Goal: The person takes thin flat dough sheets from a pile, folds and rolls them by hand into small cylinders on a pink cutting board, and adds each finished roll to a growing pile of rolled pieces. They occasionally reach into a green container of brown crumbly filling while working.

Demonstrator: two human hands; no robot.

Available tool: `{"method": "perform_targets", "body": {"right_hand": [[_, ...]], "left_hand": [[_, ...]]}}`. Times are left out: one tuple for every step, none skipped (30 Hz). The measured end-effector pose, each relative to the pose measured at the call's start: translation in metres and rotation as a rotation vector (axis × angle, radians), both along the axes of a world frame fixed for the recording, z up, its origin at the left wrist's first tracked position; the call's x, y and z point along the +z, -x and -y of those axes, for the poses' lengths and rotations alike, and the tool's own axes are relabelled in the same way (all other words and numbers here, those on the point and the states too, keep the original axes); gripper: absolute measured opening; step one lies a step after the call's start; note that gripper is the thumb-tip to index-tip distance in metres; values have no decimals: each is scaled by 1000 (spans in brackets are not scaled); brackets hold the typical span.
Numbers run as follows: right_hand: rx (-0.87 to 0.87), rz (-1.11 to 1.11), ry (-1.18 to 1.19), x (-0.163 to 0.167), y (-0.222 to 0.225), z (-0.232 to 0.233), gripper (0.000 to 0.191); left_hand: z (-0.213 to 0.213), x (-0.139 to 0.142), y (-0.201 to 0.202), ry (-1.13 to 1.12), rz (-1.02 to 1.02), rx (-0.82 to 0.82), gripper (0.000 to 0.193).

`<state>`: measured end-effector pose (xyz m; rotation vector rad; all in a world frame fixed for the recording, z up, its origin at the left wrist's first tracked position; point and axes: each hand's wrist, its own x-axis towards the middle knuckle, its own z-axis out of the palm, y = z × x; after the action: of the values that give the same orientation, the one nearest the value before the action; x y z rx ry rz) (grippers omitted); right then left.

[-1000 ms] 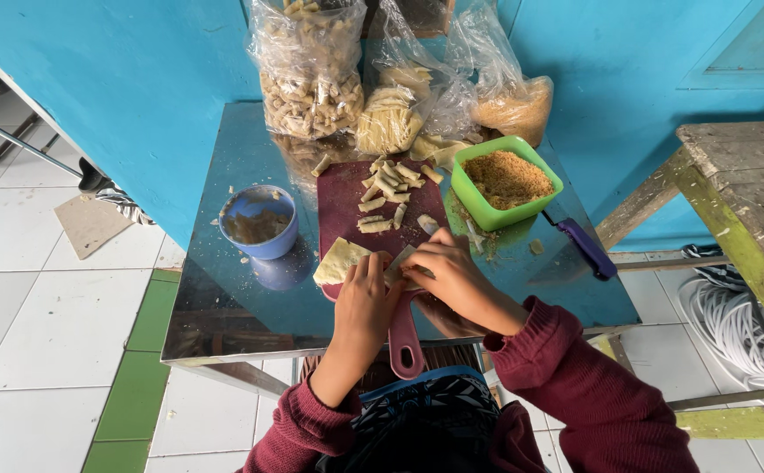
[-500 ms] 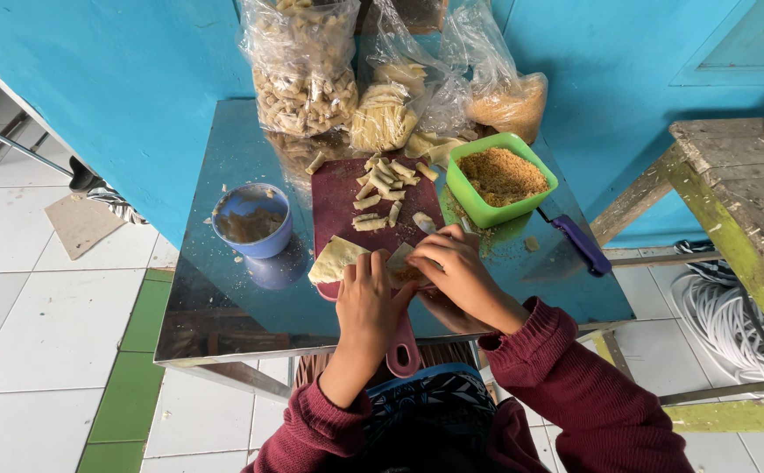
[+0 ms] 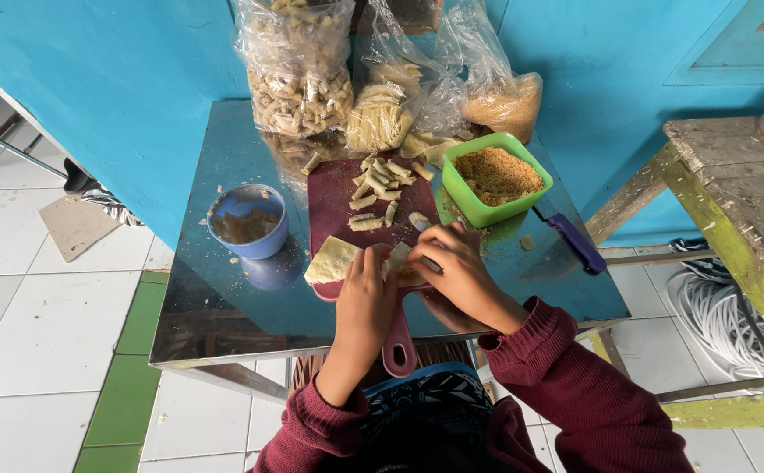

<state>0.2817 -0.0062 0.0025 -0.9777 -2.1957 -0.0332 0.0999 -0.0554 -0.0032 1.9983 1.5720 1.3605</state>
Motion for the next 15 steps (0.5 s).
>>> {"method": "perform_targets", "body": {"right_hand": [[-29, 29, -5, 0, 0, 1, 11], [-61, 31, -2, 1, -2, 3, 11], [-95, 35, 1, 1, -5, 4, 12], [-129, 39, 5, 2, -8, 5, 12], [-150, 52, 23, 0, -10, 7, 14], [-171, 64, 39, -1, -12, 9, 16], [-193, 77, 54, -2, -14, 9, 18], [-183, 63, 73, -3, -15, 9, 18], [-173, 48, 91, -5, -15, 8, 17], [-161, 34, 108, -6, -14, 6, 17], [-147, 30, 103, -7, -14, 5, 17], [-132, 26, 98, -7, -13, 4, 16], [-118, 23, 91, -6, -12, 3, 16], [-114, 14, 98, -5, -11, 2, 16], [-112, 4, 103, -3, -11, 2, 16]], "left_hand": [[1, 1, -1, -5, 18, -10, 26], [1, 3, -1, -23, 17, -25, 26], [0, 4, -2, -41, 18, -41, 27], [0, 5, -3, -58, 19, -57, 27], [1, 4, -3, -48, 30, -72, 25], [1, 4, -4, -39, 41, -88, 23], [0, 3, -5, -31, 52, -103, 21], [1, 2, -5, 4, 31, -103, 21], [1, 0, -4, 39, 10, -104, 22], [2, -1, -4, 74, -12, -101, 22], [1, -2, -4, 41, -69, -103, 19], [0, -3, -3, 9, -127, -104, 17], [-1, -4, -2, -26, -184, -105, 14], [0, -4, -2, -37, -144, -109, 16], [0, -4, -2, -50, -103, -114, 17]]}}
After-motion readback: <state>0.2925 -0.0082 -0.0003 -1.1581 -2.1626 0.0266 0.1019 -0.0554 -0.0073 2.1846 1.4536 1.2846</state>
